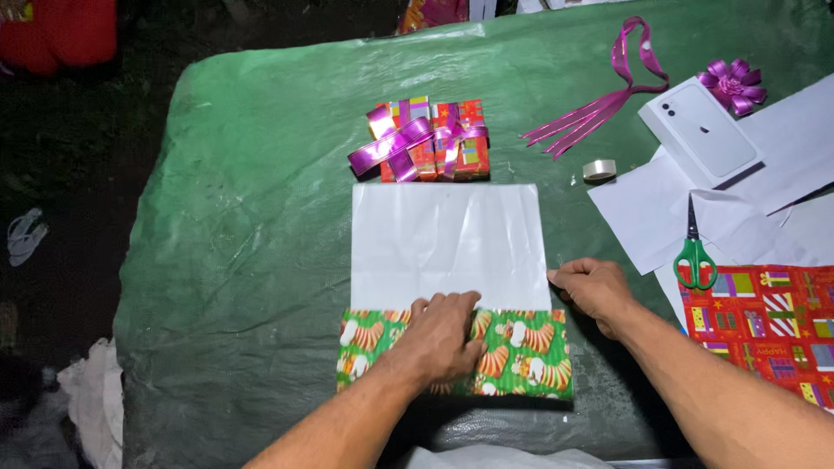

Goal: The person wraps a white iPhone box with green Christmas-themed wrapping paper. They smooth the paper, fold it around the box, cut the paper with scissors, and tape the edges to secure the wrap.

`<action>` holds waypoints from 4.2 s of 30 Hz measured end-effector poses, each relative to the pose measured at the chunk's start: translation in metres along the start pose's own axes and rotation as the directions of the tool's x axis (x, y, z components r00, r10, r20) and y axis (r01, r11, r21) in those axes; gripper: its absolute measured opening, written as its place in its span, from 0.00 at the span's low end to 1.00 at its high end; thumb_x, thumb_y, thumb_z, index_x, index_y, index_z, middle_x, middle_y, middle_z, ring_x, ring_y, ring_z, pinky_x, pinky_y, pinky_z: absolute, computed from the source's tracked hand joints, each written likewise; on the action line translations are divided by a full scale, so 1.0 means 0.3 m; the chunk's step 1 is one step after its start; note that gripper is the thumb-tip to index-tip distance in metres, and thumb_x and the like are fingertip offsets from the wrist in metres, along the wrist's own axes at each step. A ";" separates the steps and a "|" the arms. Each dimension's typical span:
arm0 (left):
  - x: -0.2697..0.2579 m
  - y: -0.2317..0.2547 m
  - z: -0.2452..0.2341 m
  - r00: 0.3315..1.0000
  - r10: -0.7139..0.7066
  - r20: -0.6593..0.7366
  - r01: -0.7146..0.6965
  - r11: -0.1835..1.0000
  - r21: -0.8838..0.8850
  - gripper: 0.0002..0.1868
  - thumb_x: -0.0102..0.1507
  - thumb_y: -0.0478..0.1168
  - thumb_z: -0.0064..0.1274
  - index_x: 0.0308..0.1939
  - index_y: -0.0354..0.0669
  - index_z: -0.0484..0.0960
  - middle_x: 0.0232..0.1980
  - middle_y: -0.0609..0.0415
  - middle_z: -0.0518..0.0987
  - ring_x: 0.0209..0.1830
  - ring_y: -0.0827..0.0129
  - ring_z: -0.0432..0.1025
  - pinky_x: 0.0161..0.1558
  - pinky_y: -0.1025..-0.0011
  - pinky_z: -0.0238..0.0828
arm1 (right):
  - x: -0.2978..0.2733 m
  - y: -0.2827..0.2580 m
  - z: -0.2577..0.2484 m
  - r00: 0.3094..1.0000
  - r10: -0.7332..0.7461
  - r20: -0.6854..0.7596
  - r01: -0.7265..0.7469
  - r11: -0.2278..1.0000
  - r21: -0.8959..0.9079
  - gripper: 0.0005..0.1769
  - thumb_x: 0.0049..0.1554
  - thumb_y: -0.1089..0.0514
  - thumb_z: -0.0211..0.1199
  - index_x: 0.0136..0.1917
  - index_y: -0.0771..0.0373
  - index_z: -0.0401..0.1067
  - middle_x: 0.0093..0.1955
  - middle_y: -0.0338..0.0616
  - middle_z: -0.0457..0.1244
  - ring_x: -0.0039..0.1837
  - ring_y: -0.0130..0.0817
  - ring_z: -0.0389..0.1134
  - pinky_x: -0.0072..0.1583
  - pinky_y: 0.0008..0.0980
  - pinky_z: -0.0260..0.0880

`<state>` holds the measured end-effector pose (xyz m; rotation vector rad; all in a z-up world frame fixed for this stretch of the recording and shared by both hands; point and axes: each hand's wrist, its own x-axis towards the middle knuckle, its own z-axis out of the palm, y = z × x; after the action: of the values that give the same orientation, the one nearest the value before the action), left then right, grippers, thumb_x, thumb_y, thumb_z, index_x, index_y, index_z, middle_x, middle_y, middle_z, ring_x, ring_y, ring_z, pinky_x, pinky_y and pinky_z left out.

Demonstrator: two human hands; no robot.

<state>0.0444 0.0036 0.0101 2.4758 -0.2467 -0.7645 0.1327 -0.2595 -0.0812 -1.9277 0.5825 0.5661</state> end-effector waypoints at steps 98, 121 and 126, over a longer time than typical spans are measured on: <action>0.032 -0.044 -0.066 0.970 -0.141 0.198 0.169 0.977 -0.132 0.34 0.51 0.48 0.71 0.58 0.42 0.79 0.53 0.49 0.80 0.56 0.57 0.73 0.63 0.60 0.62 | 0.254 -0.292 0.110 0.918 0.255 0.304 -0.357 0.194 0.914 0.07 0.63 0.60 0.54 0.52 0.63 0.70 0.47 0.38 0.64 0.49 0.30 0.65 0.60 0.38 0.69; 0.842 0.127 0.022 0.912 -0.404 0.074 0.255 0.416 -0.873 0.29 0.61 0.34 0.53 0.68 0.38 0.73 0.69 0.41 0.76 0.69 0.57 0.72 0.66 0.69 0.67 | 0.213 -0.131 -0.040 0.955 0.116 0.272 -0.287 0.586 0.758 0.26 0.61 0.55 0.56 0.72 0.62 0.63 0.65 0.47 0.66 0.68 0.43 0.68 0.72 0.49 0.64; 0.838 0.174 0.005 0.886 -0.457 0.077 0.288 0.413 -0.864 0.30 0.60 0.32 0.53 0.68 0.38 0.73 0.67 0.42 0.76 0.67 0.57 0.71 0.66 0.68 0.67 | 0.205 -0.141 -0.041 0.954 0.114 0.277 -0.292 0.567 0.770 0.26 0.61 0.55 0.56 0.71 0.62 0.63 0.65 0.48 0.66 0.69 0.44 0.67 0.72 0.50 0.63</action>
<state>0.2496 -0.1208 -0.0811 1.5628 0.6681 -0.6033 0.2082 -0.2637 -0.0851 -0.9123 0.7728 0.5022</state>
